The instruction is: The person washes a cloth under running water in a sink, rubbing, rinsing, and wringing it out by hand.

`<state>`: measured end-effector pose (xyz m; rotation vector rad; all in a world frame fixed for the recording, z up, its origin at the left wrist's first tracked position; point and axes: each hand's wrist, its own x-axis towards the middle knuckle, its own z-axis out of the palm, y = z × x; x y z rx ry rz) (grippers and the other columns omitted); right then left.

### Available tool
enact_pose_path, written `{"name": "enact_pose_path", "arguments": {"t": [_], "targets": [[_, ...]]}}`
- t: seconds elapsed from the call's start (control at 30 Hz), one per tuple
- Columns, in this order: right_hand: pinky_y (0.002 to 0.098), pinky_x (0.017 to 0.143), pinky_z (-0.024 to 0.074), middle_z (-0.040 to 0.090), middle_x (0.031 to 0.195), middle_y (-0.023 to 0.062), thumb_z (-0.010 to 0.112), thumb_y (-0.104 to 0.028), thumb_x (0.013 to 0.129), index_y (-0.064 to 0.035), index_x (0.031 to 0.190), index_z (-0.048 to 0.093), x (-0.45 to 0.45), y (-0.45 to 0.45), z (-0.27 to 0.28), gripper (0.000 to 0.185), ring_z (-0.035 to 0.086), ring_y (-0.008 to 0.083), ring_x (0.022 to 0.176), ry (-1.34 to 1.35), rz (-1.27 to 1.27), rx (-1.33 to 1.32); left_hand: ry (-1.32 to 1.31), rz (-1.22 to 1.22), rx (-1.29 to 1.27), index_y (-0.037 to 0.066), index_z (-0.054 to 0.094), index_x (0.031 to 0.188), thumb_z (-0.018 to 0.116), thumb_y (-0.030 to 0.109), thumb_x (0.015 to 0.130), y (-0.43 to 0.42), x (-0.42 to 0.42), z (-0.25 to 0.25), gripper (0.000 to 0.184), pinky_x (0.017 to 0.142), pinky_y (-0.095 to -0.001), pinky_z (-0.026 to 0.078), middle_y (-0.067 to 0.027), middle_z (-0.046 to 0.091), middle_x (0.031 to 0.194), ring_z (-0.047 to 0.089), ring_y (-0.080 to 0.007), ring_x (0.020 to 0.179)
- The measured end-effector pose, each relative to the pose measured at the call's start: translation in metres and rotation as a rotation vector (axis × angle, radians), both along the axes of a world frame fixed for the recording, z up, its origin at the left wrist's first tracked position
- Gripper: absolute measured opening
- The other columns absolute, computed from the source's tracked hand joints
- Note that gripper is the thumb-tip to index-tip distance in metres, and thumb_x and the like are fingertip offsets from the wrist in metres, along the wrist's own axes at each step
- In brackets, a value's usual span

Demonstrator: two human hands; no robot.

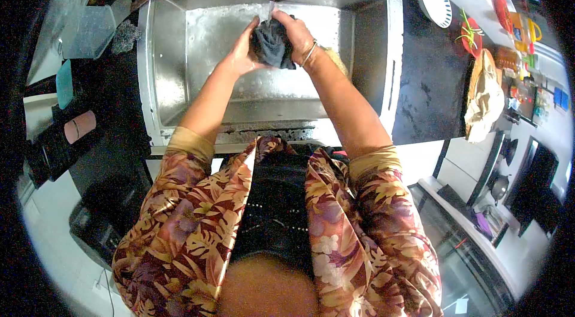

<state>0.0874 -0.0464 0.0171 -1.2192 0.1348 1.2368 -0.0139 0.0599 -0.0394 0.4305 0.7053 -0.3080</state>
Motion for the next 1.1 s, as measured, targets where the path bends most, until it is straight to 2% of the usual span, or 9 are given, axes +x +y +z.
{"name": "enact_pose_path", "arguments": {"t": [0.07, 0.3, 0.4, 0.5, 0.63, 0.8, 0.93, 0.97, 1.1], "targets": [[0.0311, 0.062, 0.0505, 0.061, 0.078, 0.008, 0.061, -0.024, 0.079, -0.0019, 0.091, 0.057, 0.007, -0.005, 0.005, 0.026, 0.061, 0.0187, 0.068, -0.227, 0.108, -0.052, -0.221, -0.011, -0.224, 0.004, 0.049, 0.115, 0.044, 0.049, 0.086, -0.008, -0.02, -0.004, 0.054, 0.075, -0.0531, 0.048, -0.0121, 0.055, 0.115, 0.058, -0.0308, 0.096], [0.0435, 0.076, 0.046, 0.056, 0.089, 0.0118, 0.06, -0.027, 0.079, -0.0004, 0.099, 0.053, 0.025, -0.04, -0.087, 0.034, 0.055, 0.0241, 0.082, 0.115, -0.279, 0.08, -0.003, 0.178, 0.862, 0.005, 0.05, 0.105, 0.062, 0.015, 0.078, -0.013, -0.006, 0.004, 0.031, 0.056, -0.0275, 0.048, -0.0048, 0.059, 0.091, 0.058, -0.0144, 0.076], [0.0427, 0.083, 0.0432, 0.054, 0.1, 0.0127, 0.059, -0.034, 0.08, -0.0033, 0.1, 0.051, 0.001, -0.028, -0.054, 0.037, 0.052, 0.0257, 0.093, 0.231, -0.349, -0.091, -0.202, 0.063, 1.278, 0.004, 0.06, 0.096, 0.067, 0.032, 0.075, -0.038, 0.007, 0.006, 0.036, 0.062, -0.0338, 0.049, -0.0098, 0.063, 0.084, 0.061, -0.0207, 0.077], [0.0391, 0.08, 0.0463, 0.058, 0.092, 0.0134, 0.048, -0.037, 0.086, -0.0094, 0.091, 0.055, -0.001, -0.028, -0.11, 0.029, 0.056, 0.0266, 0.085, 0.467, -0.134, 0.621, -0.036, -0.139, 1.746, 0.007, 0.064, 0.092, 0.061, 0.058, 0.07, -0.066, 0.01, 0.052, 0.056, 0.071, -0.0451, 0.046, -0.0198, 0.062, 0.087, 0.06, -0.0399, 0.081], [0.0362, 0.061, 0.0497, 0.059, 0.077, 0.0108, 0.056, -0.022, 0.079, 0.0012, 0.082, 0.056, -0.03, 0.002, -0.033, 0.024, 0.058, 0.0248, 0.065, -0.044, -0.272, -0.281, 0.343, -0.094, 1.468, 0.0, 0.063, 0.085, 0.051, 0.05, 0.08, -0.03, 0.028, 0.007, 0.052, 0.074, -0.0447, 0.045, -0.0251, 0.06, 0.08, 0.058, -0.0412, 0.081], [0.0389, 0.058, 0.0482, 0.058, 0.073, 0.0106, 0.06, -0.028, 0.077, 0.0018, 0.085, 0.055, -0.005, -0.001, -0.063, 0.031, 0.057, 0.0239, 0.059, -0.053, -0.346, -0.215, 0.061, 0.332, 1.645, 0.003, 0.059, 0.099, 0.057, 0.031, 0.082, -0.023, 0.036, -0.032, 0.033, 0.079, -0.0418, 0.042, -0.0208, 0.059, 0.096, 0.056, -0.035, 0.092], [0.0389, 0.064, 0.049, 0.058, 0.076, 0.0111, 0.056, -0.038, 0.082, -0.0031, 0.082, 0.055, 0.028, -0.021, -0.082, 0.035, 0.058, 0.023, 0.066, 0.235, -0.343, -0.053, -0.29, -0.051, 1.545, 0.005, 0.056, 0.089, 0.06, 0.03, 0.08, -0.054, 0.014, 0.034, 0.027, 0.072, -0.0388, 0.043, -0.0176, 0.058, 0.087, 0.056, -0.0341, 0.082], [0.0381, 0.065, 0.0485, 0.059, 0.077, 0.0114, 0.055, -0.039, 0.083, -0.0021, 0.082, 0.057, 0.028, -0.019, -0.107, 0.037, 0.057, 0.0222, 0.067, 0.109, -0.232, -0.106, -0.347, 0.043, 1.841, 0.004, 0.056, 0.085, 0.06, 0.034, 0.08, -0.066, 0.011, 0.039, 0.031, 0.067, -0.041, 0.044, -0.0201, 0.057, 0.077, 0.056, -0.0374, 0.074], [0.0391, 0.056, 0.0458, 0.059, 0.078, 0.0118, 0.057, -0.038, 0.081, 0.0056, 0.084, 0.059, -0.016, 0.0, -0.065, 0.044, 0.056, 0.0221, 0.064, -0.218, -0.121, -0.316, 0.239, 0.102, 1.516, -0.001, 0.063, 0.074, 0.049, 0.046, 0.084, -0.022, 0.025, -0.019, 0.049, 0.065, -0.045, 0.043, -0.0239, 0.06, 0.071, 0.059, -0.039, 0.069]]}}
